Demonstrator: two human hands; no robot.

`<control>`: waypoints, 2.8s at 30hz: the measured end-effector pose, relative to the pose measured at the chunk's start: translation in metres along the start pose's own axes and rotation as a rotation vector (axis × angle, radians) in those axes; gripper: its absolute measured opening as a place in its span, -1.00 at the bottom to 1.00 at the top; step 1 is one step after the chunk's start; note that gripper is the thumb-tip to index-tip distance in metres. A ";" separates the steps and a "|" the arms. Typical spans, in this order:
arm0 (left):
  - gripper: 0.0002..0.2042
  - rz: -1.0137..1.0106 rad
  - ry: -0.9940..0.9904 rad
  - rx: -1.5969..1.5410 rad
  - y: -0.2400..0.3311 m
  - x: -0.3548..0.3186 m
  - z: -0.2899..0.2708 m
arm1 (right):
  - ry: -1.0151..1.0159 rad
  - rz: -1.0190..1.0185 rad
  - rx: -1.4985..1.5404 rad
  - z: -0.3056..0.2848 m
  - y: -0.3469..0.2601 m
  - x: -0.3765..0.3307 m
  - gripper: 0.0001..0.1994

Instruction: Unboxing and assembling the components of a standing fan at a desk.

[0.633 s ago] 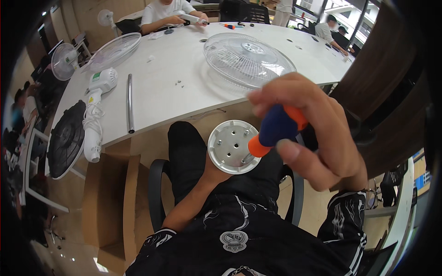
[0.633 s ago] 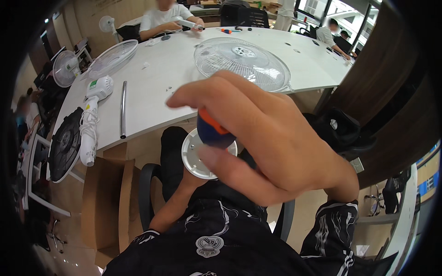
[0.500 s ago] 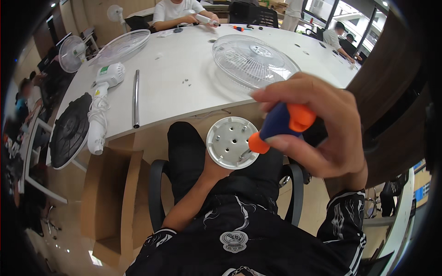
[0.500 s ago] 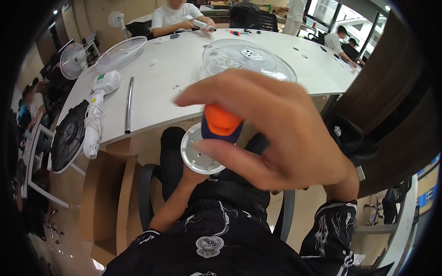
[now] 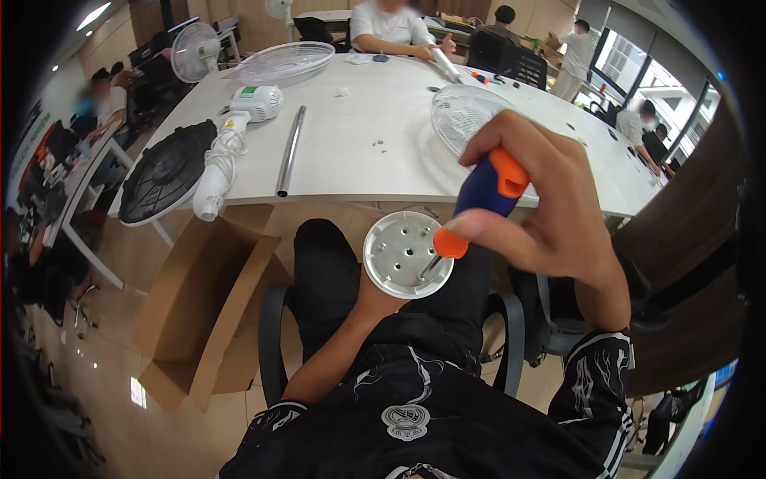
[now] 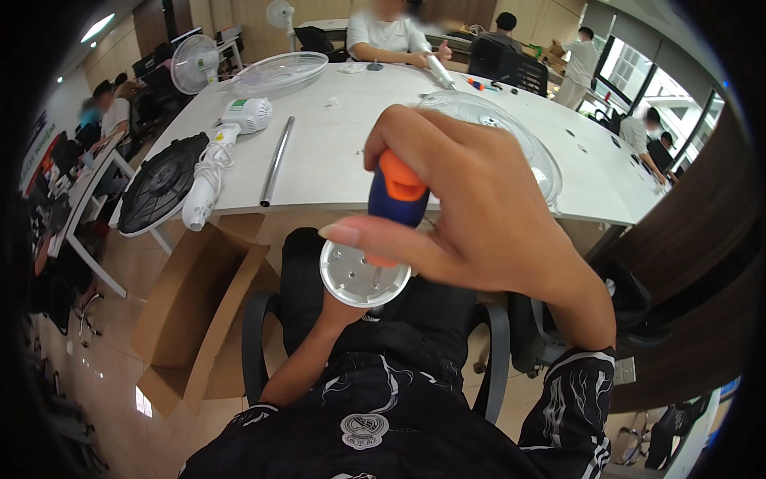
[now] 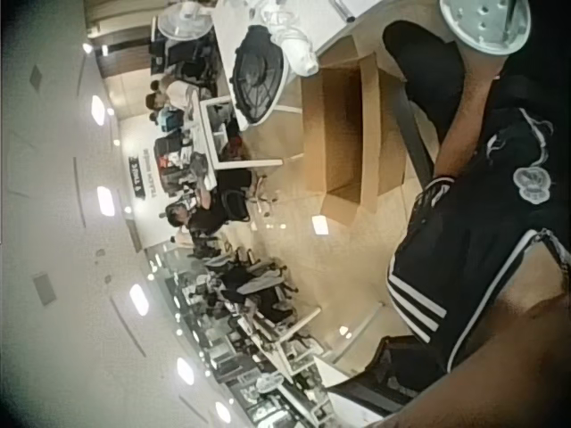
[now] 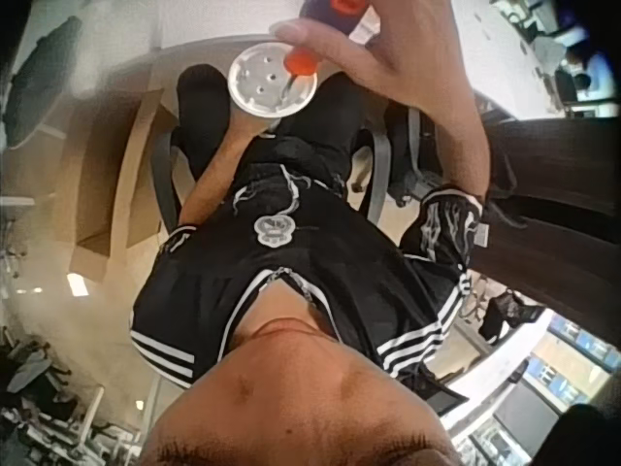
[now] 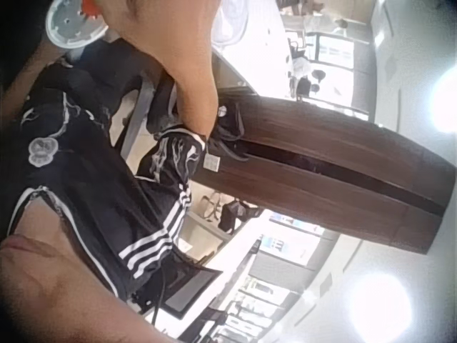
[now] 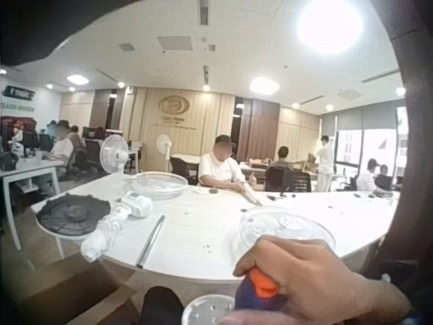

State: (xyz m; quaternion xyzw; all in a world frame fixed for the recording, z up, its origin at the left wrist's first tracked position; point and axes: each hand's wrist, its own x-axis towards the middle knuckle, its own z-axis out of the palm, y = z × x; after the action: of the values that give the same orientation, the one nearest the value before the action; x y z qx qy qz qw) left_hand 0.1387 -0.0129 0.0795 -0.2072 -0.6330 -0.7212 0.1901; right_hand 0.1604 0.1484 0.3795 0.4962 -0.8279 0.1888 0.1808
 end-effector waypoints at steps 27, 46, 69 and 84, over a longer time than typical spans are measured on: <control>-0.20 0.038 0.045 0.148 0.011 0.001 -0.007 | 0.120 -0.111 0.083 0.014 -0.009 0.008 -0.66; -0.22 0.036 -0.133 0.010 -0.021 0.014 0.009 | 0.071 0.085 -0.077 0.000 -0.020 -0.015 -0.57; -0.10 0.051 -0.271 -0.089 -0.023 0.018 0.032 | 0.068 0.173 -0.098 -0.003 -0.008 -0.022 -0.53; -0.26 -0.004 -0.253 -0.201 0.012 0.016 0.037 | 0.146 0.086 0.071 0.013 -0.013 -0.022 -0.60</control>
State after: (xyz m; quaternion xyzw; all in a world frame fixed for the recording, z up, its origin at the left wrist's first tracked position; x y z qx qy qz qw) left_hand 0.1339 0.0217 0.1028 -0.3132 -0.5771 -0.7493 0.0858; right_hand 0.1808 0.1530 0.3592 0.4511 -0.8258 0.2612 0.2150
